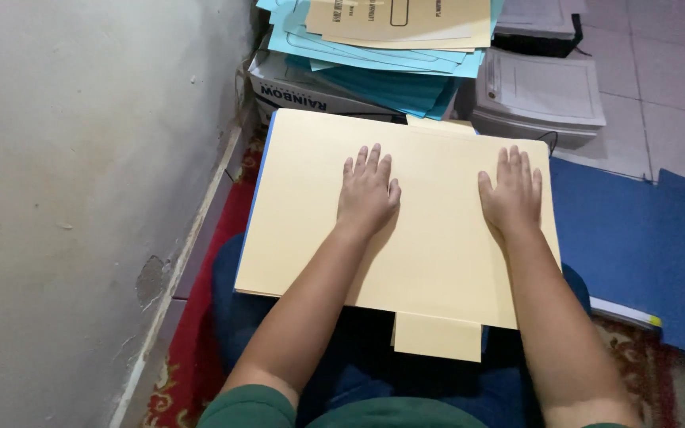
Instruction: Folding flat paper folders along pre-scored lines and stacking them.
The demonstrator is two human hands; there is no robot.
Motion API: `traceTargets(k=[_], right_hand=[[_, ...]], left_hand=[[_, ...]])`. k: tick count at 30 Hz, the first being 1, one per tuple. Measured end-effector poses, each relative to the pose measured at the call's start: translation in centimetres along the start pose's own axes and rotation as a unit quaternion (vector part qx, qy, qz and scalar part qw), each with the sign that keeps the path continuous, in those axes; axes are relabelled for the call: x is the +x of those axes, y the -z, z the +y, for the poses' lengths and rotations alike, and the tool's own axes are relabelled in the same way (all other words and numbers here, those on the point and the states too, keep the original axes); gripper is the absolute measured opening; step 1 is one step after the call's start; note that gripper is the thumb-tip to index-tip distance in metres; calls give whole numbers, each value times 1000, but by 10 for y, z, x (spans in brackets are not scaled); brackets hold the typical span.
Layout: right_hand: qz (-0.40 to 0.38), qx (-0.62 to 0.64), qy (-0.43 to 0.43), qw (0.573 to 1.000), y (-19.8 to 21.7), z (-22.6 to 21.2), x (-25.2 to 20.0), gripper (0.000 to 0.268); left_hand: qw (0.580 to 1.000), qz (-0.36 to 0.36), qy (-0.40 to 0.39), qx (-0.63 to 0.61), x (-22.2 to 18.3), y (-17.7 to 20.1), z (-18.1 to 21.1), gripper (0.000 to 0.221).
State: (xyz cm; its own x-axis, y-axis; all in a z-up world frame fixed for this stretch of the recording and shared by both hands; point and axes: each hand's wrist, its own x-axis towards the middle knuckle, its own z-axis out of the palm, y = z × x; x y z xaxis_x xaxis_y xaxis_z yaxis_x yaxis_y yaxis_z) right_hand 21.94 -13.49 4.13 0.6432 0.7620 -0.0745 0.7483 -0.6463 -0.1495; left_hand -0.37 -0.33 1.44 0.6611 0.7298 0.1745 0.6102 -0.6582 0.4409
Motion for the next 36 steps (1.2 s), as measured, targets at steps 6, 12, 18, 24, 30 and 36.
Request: traceTargets(k=[6,12,18,24,30,36], right_hand=[[40,-6,13,999,-23,46,-68,77],[-56,-43,2,998,-15,23,-143,81],[-52,-30,19,998,-2,11,-120,84],[-33,-41,47,997,-22,19,1,89],[2,-23,20,1000,-43,4,84,86],[20,0,-26,999,-19,-22,28,81]], left_hand=[[1000,21,7,11,-2,-2,-1,56],[999,33,5,17,-3,-4,-2,55],[999,34,-1,14,-2,-7,-3,55],[999,27,-16,10,2,-11,-7,50],[1000,28,-7,2,4,-10,-6,50],[999,31,-9,4,4,-12,-7,51]])
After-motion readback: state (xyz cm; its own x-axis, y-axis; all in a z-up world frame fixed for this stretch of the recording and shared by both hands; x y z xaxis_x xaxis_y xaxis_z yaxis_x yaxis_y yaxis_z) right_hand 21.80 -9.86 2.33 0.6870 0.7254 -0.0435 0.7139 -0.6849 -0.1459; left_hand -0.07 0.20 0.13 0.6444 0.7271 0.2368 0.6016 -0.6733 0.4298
